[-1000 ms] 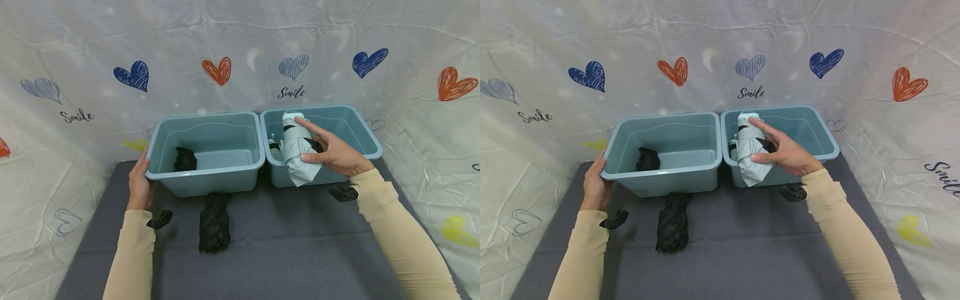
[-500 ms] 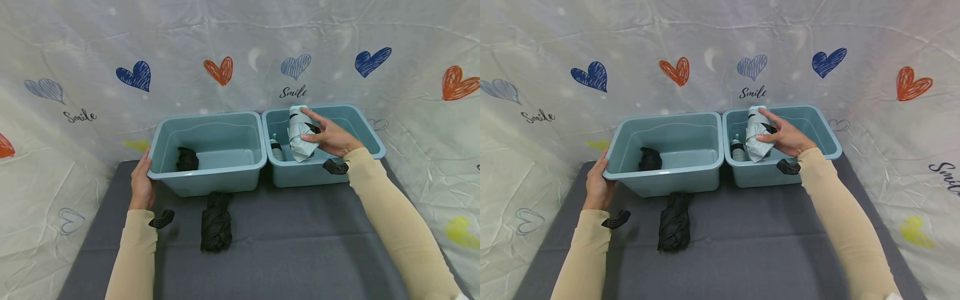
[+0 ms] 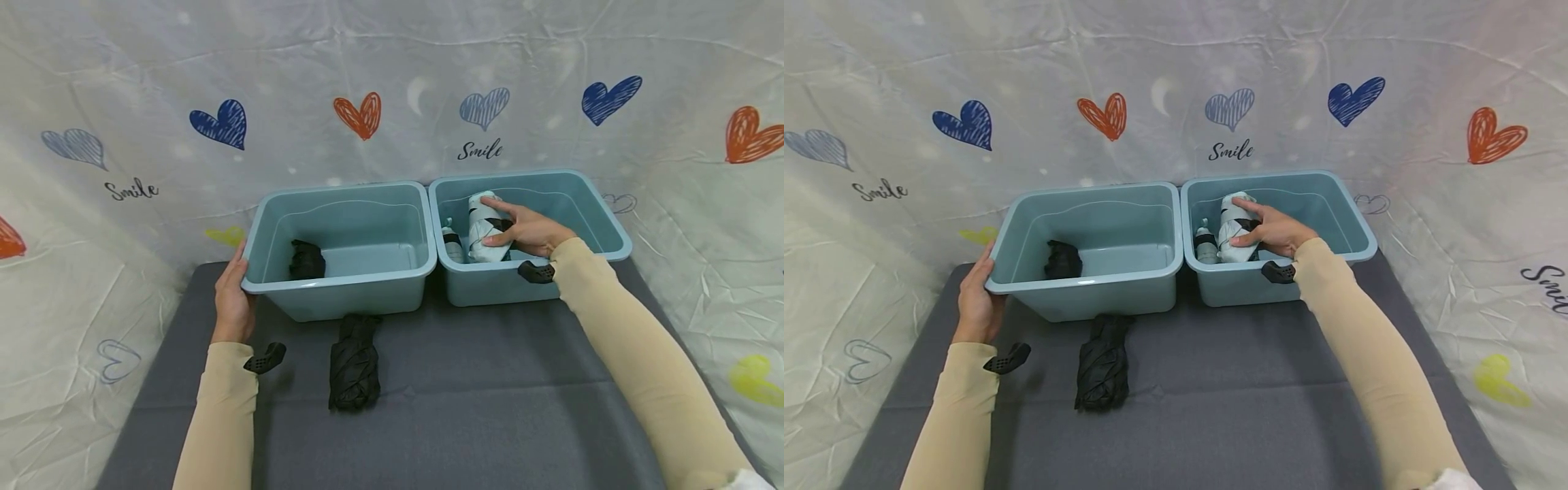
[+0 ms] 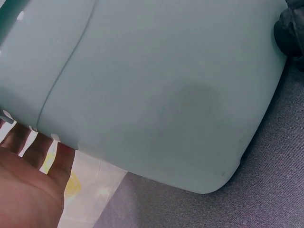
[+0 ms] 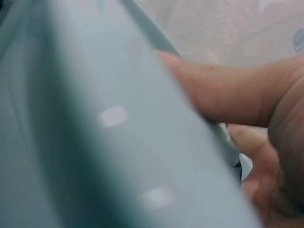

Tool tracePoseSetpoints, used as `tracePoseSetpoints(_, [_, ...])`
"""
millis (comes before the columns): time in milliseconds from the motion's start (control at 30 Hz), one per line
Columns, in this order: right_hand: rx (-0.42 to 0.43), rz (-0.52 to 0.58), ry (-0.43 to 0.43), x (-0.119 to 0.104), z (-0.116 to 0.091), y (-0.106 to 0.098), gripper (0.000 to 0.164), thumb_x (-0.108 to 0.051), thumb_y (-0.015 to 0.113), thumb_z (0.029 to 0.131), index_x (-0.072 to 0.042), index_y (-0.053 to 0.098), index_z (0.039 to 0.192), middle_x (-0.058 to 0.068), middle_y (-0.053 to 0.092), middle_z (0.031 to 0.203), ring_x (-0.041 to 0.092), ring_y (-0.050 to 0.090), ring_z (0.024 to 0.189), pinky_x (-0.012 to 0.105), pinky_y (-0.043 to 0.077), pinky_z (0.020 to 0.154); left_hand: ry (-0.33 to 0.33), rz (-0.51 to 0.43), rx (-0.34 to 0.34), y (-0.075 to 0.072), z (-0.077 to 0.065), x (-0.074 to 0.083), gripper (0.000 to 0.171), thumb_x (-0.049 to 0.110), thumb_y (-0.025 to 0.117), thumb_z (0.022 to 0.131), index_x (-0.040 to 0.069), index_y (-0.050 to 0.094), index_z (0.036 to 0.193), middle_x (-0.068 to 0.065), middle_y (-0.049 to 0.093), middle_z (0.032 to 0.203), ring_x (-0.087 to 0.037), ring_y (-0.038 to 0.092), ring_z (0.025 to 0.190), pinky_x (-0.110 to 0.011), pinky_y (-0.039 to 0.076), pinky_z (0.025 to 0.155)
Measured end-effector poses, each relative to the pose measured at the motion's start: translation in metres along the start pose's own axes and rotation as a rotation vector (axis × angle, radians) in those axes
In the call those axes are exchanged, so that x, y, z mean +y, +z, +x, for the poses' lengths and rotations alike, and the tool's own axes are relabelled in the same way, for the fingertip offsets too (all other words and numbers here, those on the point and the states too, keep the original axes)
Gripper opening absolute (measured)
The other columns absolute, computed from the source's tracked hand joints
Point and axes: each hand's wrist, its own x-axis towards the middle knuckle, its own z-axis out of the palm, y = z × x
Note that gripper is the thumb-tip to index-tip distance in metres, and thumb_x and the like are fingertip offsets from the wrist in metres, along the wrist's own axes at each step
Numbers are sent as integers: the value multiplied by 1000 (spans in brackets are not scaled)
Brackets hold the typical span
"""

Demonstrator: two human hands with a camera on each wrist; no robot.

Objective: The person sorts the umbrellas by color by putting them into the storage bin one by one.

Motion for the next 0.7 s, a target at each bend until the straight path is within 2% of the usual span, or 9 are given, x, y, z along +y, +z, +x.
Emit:
tracePoseSetpoints(67, [7,-68,16,1,2,1,98,-1,73,93,-31,14,165,13,-3,169,18,55,69,27,47,64,2,2,2,0,0,0,49,30,34,113,27,30,161,5,24,167,-14,23,151,-31,23,120])
tracePoseSetpoints(100, [1,-82,19,1,3,1,99,-1,74,92,-30,13,165,12,-5,169,21,62,91,30,51,77,4,0,1,0,0,0,49,30,34,113,26,29,161,5,23,167,-14,23,151,-31,22,120])
tracePoseSetpoints(133, [-4,-96,19,1,3,2,100,-1,74,92,-29,12,165,11,-7,169,25,58,115,35,50,91,5,-3,-2,0,0,1,49,30,34,113,26,29,161,4,23,167,-15,22,152,-31,22,120])
tracePoseSetpoints(167, [1,-118,22,2,4,2,102,-1,75,91,-28,12,165,11,-7,169,28,50,130,41,47,100,8,-2,0,0,0,1,49,30,34,113,25,29,161,4,23,167,-15,22,151,-30,22,120])
tracePoseSetpoints(233, [0,-169,21,3,6,3,103,-1,77,89,-26,12,166,9,-9,169,32,8,154,52,31,115,14,8,8,1,0,1,49,30,35,113,24,30,161,4,26,166,-14,25,151,-29,25,118])
tracePoseSetpoints(367, [1,-305,29,7,10,4,104,-3,81,87,-23,15,165,11,-6,170,35,-3,154,58,31,113,11,-3,13,1,0,1,50,31,35,112,22,29,162,4,26,166,-14,24,151,-29,25,118])
tracePoseSetpoints(467, [-24,-385,40,9,12,5,102,-2,79,87,-21,16,165,13,-4,170,37,0,154,55,40,108,8,-16,8,1,-1,2,51,31,35,112,20,27,162,4,25,167,-15,23,151,-29,24,118])
tracePoseSetpoints(633, [-55,-499,48,8,14,6,98,0,76,89,-19,17,165,16,-1,169,39,14,152,42,50,88,17,-11,5,2,-1,1,50,29,33,113,21,27,162,4,24,167,-14,23,151,-28,25,118])
tracePoseSetpoints(700, [-60,-530,56,7,14,7,98,1,75,89,-18,17,165,17,0,169,38,40,138,38,50,78,16,-13,2,2,-1,1,50,28,32,113,22,27,162,4,21,168,-14,21,152,-28,23,119])
